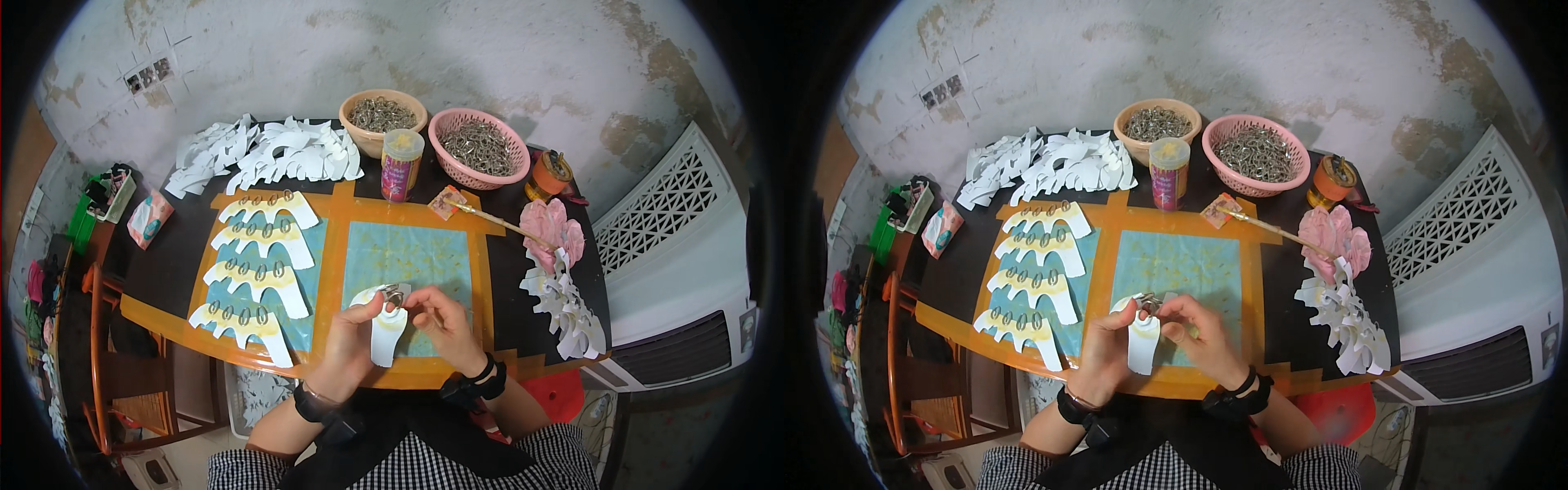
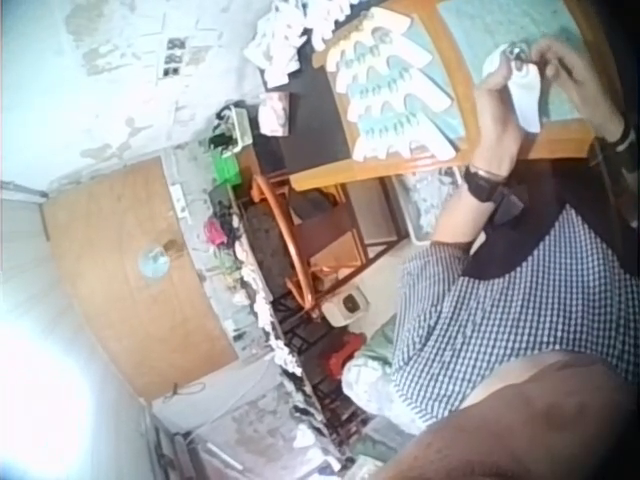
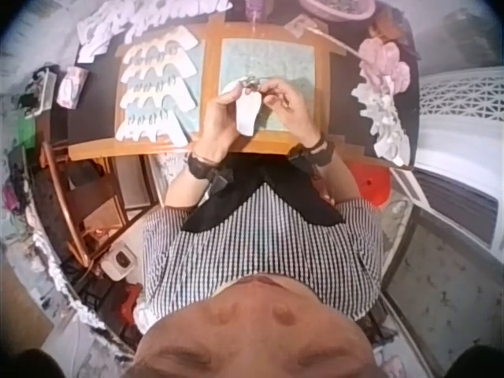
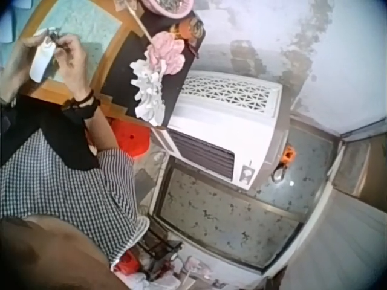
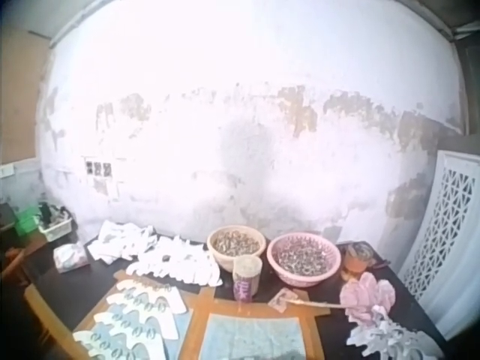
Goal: Manually inserting and pressing metal eyelet components into pre-cut white leather shoe parts.
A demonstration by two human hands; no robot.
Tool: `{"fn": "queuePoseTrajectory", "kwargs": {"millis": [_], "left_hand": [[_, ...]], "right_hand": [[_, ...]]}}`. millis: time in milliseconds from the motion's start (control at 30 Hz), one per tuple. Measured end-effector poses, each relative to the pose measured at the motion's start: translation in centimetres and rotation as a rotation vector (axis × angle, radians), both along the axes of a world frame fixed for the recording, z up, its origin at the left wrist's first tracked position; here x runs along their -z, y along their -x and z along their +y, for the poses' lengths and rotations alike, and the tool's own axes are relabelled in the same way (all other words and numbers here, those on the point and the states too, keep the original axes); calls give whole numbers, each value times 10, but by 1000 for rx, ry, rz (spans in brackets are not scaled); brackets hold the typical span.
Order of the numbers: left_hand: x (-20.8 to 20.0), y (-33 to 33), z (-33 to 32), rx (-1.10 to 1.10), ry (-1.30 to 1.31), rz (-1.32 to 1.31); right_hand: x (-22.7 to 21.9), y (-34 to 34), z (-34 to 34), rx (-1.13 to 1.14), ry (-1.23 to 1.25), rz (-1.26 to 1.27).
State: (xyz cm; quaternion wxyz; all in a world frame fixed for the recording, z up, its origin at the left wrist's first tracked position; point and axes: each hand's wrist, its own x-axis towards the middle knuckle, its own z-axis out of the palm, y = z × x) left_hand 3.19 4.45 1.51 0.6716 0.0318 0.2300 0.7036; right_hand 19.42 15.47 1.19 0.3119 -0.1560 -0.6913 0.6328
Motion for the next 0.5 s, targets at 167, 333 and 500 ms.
{"fn": "queuePoseTrajectory", "kwargs": {"millis": [167,333,500], "left_hand": [[1,-5,-1,-65,106,109],[0,-3,-5,3,170,130],[-1,0,-15,-3,178,132]], "right_hand": [[-3,10,-6,102,-398,-109],[-4,10,-4,156,-974,5],[-5,13,-2,131,-995,112]]}}
